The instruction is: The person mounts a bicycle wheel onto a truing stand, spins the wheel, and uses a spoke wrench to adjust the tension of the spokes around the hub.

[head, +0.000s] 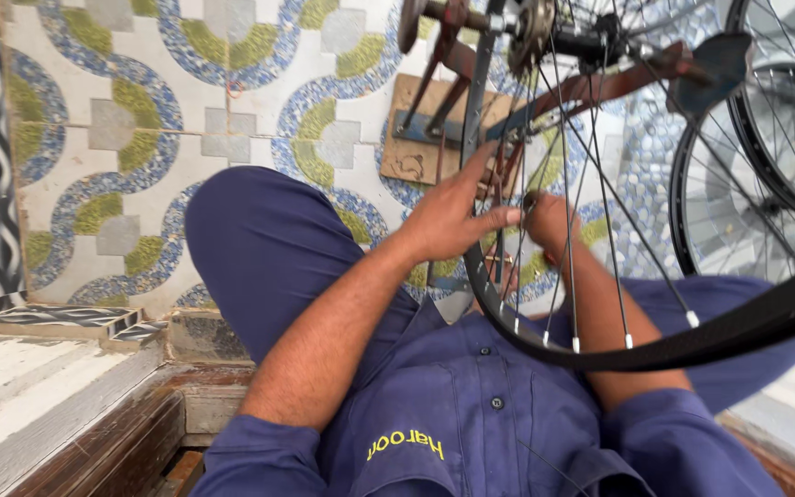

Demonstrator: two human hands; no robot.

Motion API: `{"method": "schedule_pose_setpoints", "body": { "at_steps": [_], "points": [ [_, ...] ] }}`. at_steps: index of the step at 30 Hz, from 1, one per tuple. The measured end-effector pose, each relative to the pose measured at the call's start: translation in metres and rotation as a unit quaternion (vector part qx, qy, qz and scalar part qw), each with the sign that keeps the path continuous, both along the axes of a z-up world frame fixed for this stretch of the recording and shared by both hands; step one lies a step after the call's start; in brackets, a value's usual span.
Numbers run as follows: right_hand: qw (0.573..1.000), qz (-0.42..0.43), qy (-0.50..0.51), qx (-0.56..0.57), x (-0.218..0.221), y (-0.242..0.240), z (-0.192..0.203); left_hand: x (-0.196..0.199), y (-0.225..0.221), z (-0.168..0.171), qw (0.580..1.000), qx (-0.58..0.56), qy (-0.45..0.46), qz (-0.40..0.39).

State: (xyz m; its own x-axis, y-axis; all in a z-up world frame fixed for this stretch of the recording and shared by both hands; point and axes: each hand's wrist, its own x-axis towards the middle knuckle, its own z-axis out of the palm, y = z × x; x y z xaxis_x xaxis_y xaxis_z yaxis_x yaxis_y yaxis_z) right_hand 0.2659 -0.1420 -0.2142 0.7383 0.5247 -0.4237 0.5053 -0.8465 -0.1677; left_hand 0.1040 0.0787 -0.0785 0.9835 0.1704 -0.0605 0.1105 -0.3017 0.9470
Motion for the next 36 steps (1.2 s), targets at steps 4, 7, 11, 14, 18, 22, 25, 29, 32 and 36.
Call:
{"method": "schedule_pose_setpoints", "body": {
  "at_steps": [4,7,11,14,18,22,25,29,32,36],
  "points": [
    [0.992,0.021,0.082,0.089,-0.003,0.0,0.086,-0.004,0.002,0.013,0.999,0.005,0.026,0.019],
    [0.883,-0.206,0.308,0.29,-0.037,-0.008,0.123,-0.004,0.001,0.014,0.981,-0.135,0.026,0.136],
    [0.725,-0.33,0.452,0.402,-0.077,-0.011,0.124,-0.008,-0.001,0.002,0.995,-0.08,0.023,0.062],
    [0.641,-0.328,0.518,0.462,-0.09,-0.01,0.112,-0.012,-0.011,-0.004,0.996,-0.075,-0.055,0.004],
    [0.625,-0.304,0.536,0.48,-0.089,-0.012,0.115,-0.008,-0.017,-0.003,0.993,-0.117,0.01,-0.002],
    [0.59,-0.296,0.563,0.497,-0.091,-0.008,0.12,-0.007,-0.018,-0.002,0.988,-0.153,-0.016,-0.011],
    [0.601,-0.298,0.557,0.49,-0.092,-0.009,0.121,-0.007,-0.017,-0.003,0.988,-0.15,-0.02,-0.017],
    [0.591,-0.298,0.565,0.493,-0.093,-0.009,0.121,-0.007,-0.016,-0.001,0.987,-0.157,-0.014,-0.017],
    [0.599,-0.298,0.556,0.493,-0.096,-0.006,0.124,-0.007,-0.015,0.001,0.99,-0.139,-0.014,-0.016],
    [0.597,-0.274,0.558,0.507,-0.099,-0.004,0.131,-0.007,-0.015,0.002,0.993,-0.12,-0.012,-0.012]
  ]
}}
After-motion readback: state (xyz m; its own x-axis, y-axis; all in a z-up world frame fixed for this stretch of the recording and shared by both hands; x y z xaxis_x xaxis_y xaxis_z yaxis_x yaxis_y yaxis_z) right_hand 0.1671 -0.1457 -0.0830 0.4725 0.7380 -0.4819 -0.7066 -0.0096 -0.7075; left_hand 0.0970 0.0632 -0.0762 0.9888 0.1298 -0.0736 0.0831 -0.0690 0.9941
